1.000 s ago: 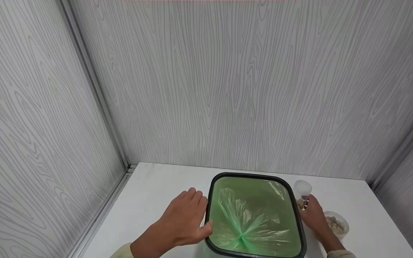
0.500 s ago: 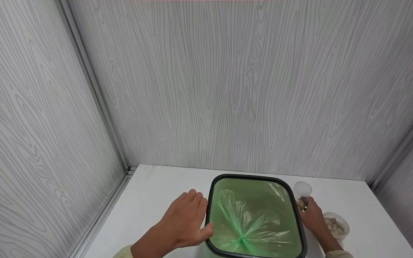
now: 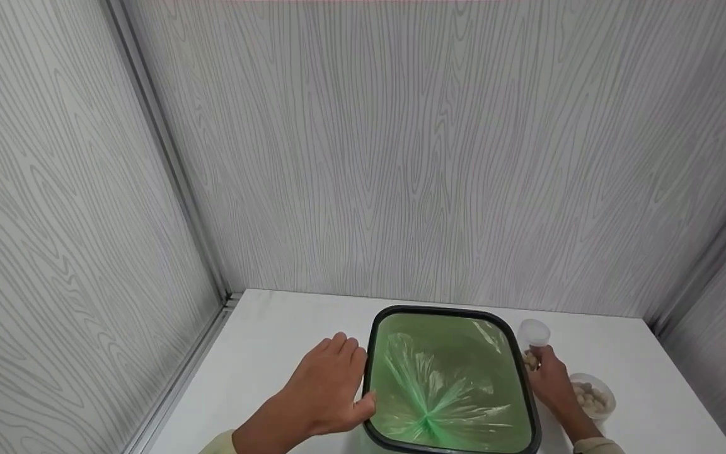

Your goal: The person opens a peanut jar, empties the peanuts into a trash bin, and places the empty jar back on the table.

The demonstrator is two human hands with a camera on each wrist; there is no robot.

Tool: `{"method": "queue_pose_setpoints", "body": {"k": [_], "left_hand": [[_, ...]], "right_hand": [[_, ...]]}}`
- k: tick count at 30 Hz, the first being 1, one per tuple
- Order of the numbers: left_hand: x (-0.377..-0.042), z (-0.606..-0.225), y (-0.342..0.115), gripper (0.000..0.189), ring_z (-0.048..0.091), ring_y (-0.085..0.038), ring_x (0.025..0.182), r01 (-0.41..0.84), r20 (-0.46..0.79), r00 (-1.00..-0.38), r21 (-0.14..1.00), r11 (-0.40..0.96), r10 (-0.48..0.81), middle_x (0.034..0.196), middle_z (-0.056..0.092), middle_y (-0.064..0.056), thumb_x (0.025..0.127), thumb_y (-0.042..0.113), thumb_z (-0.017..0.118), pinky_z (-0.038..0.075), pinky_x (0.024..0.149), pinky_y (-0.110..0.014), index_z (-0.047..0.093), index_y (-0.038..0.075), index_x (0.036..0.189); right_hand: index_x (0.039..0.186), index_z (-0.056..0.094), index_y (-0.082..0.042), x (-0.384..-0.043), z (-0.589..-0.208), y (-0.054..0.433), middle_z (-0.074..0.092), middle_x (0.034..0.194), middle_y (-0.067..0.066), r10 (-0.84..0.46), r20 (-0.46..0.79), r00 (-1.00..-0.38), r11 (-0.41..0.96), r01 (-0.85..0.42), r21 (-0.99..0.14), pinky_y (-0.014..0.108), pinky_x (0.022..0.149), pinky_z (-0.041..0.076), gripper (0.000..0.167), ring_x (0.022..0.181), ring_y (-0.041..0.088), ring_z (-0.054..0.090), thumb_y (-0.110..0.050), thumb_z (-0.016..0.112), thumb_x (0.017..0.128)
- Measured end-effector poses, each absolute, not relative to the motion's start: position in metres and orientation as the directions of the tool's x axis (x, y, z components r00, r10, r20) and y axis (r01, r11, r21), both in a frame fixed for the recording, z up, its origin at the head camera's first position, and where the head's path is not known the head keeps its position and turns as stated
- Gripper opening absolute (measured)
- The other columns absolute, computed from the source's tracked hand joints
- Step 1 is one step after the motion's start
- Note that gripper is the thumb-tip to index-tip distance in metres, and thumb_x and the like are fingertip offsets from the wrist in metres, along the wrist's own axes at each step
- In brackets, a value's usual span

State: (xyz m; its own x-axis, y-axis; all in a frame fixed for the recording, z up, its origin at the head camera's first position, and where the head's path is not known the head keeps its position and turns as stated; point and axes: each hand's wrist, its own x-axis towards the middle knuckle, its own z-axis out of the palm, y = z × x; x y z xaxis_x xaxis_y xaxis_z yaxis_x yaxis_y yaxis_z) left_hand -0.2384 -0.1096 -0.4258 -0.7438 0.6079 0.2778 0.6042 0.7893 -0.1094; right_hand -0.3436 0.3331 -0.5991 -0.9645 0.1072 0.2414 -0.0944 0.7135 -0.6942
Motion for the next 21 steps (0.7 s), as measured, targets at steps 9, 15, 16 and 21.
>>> {"method": "queue_pose_setpoints", "body": {"k": [9, 15, 16, 21], "left_hand": [[-0.239, -0.427, -0.109, 0.041, 0.038, -0.016, 0.082, 0.599, 0.278, -0.744, -0.122, 0.791, 0.607, 0.09, 0.051, -0.002, 0.094, 0.049, 0.052, 0.039, 0.079, -0.029, 0.058, 0.009, 0.098], [-0.239, -0.427, -0.108, 0.041, 0.038, -0.015, 0.083, 0.602, 0.261, -0.75, -0.114, 0.791, 0.608, 0.089, 0.05, -0.002, 0.094, 0.05, 0.051, 0.039, 0.079, -0.03, 0.057, 0.009, 0.099], [-0.239, -0.427, -0.109, 0.041, 0.038, -0.015, 0.083, 0.602, 0.258, -0.751, -0.11, 0.791, 0.607, 0.09, 0.05, -0.002, 0.094, 0.05, 0.051, 0.039, 0.079, -0.03, 0.057, 0.009, 0.099], [-0.239, -0.427, -0.109, 0.041, 0.038, -0.015, 0.083, 0.602, 0.277, -0.745, -0.112, 0.791, 0.606, 0.09, 0.051, -0.002, 0.094, 0.049, 0.052, 0.04, 0.078, -0.029, 0.057, 0.009, 0.099]], "right_hand": [[0.134, 0.047, 0.014, -0.341, -0.595, 0.331, 0.061, 0.13, 0.037, 0.126, 0.232, -0.964, 0.72, -0.073, -0.691, 0.061, 0.102, 0.047, 0.05, 0.122, 0.052, 0.06, -0.014, 0.061, 0.096], [0.132, 0.048, 0.013, -0.342, -0.589, 0.328, 0.063, 0.127, 0.035, 0.135, 0.254, -0.958, 0.725, -0.079, -0.684, 0.06, 0.102, 0.047, 0.05, 0.12, 0.05, 0.062, -0.017, 0.063, 0.094], [0.133, 0.048, 0.012, -0.342, -0.587, 0.327, 0.063, 0.128, 0.035, 0.138, 0.246, -0.959, 0.723, -0.072, -0.687, 0.06, 0.102, 0.047, 0.051, 0.12, 0.05, 0.062, -0.017, 0.063, 0.094], [0.134, 0.047, 0.009, -0.344, -0.574, 0.321, 0.064, 0.128, 0.032, 0.151, 0.217, -0.964, 0.714, -0.045, -0.698, 0.056, 0.1, 0.048, 0.048, 0.12, 0.046, 0.063, -0.015, 0.06, 0.094]]}}
